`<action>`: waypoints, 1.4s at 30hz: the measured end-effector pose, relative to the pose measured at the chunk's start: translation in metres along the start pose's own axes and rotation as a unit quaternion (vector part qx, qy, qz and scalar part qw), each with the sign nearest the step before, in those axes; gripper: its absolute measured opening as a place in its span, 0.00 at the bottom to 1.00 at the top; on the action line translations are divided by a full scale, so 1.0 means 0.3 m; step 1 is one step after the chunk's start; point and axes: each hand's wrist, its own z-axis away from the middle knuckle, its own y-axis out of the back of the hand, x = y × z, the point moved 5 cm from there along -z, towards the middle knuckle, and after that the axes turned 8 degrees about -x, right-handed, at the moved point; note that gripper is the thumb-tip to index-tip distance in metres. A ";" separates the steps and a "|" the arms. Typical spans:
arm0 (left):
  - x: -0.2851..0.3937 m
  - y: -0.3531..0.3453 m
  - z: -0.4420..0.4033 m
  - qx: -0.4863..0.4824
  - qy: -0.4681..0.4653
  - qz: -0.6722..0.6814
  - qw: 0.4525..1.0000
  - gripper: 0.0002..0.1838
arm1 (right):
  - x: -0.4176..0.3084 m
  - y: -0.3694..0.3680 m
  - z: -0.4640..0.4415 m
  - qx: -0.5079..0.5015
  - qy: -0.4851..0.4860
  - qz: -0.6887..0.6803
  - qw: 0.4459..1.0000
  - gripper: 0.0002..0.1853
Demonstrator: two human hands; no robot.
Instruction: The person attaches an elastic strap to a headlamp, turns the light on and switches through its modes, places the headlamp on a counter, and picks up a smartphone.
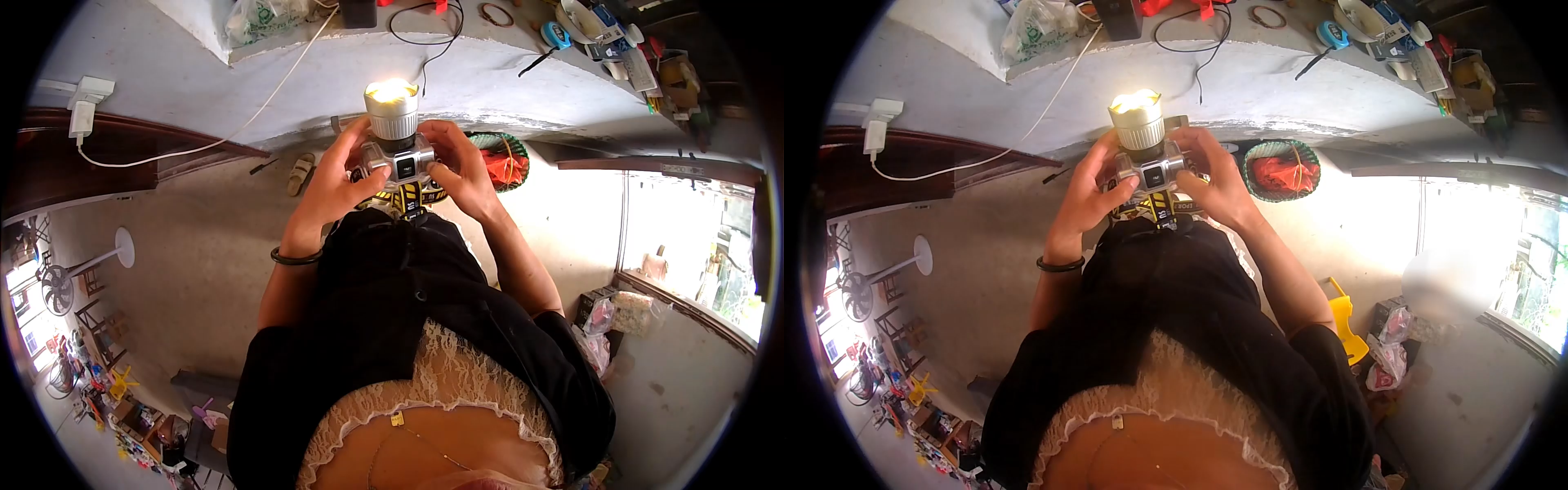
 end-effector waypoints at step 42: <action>-0.017 -0.007 0.016 -0.006 0.021 -0.015 1.000 0.43 | -0.007 0.005 0.035 0.039 0.063 0.065 0.995 0.26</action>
